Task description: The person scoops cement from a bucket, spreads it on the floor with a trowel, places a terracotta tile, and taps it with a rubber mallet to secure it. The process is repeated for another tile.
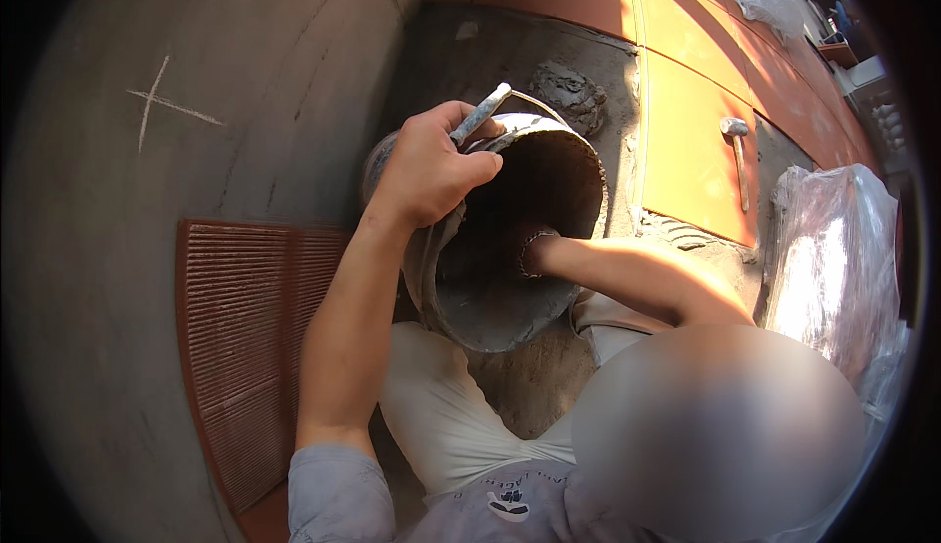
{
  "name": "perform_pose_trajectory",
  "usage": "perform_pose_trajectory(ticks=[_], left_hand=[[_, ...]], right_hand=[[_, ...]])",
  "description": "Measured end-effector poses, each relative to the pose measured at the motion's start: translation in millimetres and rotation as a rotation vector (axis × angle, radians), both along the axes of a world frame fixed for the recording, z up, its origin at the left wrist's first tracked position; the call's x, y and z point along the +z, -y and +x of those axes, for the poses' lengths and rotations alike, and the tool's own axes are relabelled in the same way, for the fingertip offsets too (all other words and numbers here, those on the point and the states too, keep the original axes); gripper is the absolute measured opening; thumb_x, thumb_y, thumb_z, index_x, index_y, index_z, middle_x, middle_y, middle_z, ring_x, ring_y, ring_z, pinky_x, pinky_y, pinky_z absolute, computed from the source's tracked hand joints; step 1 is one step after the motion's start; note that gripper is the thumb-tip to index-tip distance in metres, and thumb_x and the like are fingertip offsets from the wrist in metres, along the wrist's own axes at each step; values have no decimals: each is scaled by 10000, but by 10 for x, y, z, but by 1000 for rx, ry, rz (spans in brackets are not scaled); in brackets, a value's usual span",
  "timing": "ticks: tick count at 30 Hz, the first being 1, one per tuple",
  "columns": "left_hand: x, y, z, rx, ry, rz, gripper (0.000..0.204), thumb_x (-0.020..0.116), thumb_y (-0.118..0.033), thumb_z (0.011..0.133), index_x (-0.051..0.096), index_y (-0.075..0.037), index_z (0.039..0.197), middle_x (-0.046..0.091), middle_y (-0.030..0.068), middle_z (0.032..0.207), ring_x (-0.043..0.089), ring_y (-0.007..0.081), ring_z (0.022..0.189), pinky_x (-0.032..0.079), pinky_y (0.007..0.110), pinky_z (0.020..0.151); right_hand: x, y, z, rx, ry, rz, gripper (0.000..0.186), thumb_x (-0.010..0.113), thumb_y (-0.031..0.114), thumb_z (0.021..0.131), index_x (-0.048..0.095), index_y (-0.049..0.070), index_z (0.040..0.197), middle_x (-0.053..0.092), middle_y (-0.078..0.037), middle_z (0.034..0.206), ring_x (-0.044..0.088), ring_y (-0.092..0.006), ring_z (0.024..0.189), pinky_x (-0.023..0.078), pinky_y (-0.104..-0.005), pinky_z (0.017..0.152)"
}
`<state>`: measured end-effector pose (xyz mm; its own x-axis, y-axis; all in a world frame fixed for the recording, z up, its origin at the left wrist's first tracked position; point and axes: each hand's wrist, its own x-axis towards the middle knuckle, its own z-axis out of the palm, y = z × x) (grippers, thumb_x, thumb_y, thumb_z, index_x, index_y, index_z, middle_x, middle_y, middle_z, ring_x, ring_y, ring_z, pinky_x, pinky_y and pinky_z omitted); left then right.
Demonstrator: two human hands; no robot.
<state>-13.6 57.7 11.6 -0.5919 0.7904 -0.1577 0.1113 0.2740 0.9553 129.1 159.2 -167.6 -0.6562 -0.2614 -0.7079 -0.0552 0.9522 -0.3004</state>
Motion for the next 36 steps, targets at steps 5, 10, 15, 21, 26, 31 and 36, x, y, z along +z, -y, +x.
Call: perform_pose_trajectory(ticks=[5, 10, 15, 21, 26, 31, 36], left_hand=[[29, -18, 42, 18, 19, -5, 296, 698, -106, 736, 668, 8, 1007, 620, 1, 779, 533, 67, 674, 443, 228, 631], [44, -44, -12, 25, 99, 21, 276, 701, -51, 748, 650, 4, 1013, 655, 11, 903, 560, 59, 752, 460, 218, 679], [12, -50, -152, 38, 178, 65, 264, 716, -29, 754, 610, 2, 993, 696, 86, 1073, 592, 85, 861, 489, 233, 789], [-64, 90, -490, 113, 199, 133, 287, 684, -13, 760, 566, -24, 1021, 675, 147, 1151, 630, 145, 965, 500, 293, 872], [-74, 221, -671, 197, 220, 123, 299, 678, -16, 767, 558, -21, 1041, 667, 150, 1166, 639, 192, 1017, 497, 332, 928], [-64, 220, -763, 200, 238, 134, 300, 682, -34, 766, 567, -12, 1042, 678, 139, 1145, 644, 192, 1005, 504, 337, 925], [-58, 175, -901, 195, 273, 112, 306, 696, -58, 757, 579, -12, 1037, 684, 136, 1133, 652, 185, 980, 512, 337, 913]], right_hand=[[-359, 203, 76, -166, -416, -370, 378, 511, 300, 927, 697, 60, 1154, 664, -187, 1192, 609, -355, 1140, 488, -421, 964], [-192, 249, 140, -526, 24, -343, 509, 454, 439, 966, 691, 18, 1127, 675, -236, 1119, 625, -402, 1089, 484, -448, 953], [255, 36, 242, -581, 45, -395, 632, 457, 562, 938, 702, -4, 1076, 677, -276, 1064, 639, -424, 1042, 491, -462, 930], [631, -243, 354, -666, 197, -550, 630, 505, 583, 922, 693, -4, 1055, 697, -190, 883, 680, -320, 816, 529, -421, 757], [1133, -738, 465, -686, 235, -626, 567, 509, 557, 939, 675, 22, 852, 626, -85, 655, 628, -198, 602, 491, -347, 574], [1589, -1331, 543, -900, 116, -839, 510, 536, 553, 967, 570, 70, 807, 549, 2, 676, 523, -82, 589, 435, -263, 523], [1761, -1929, 713, -1114, -203, -909, 410, 560, 479, 975, 545, 93, 837, 520, 11, 669, 486, -65, 566, 397, -238, 487]])
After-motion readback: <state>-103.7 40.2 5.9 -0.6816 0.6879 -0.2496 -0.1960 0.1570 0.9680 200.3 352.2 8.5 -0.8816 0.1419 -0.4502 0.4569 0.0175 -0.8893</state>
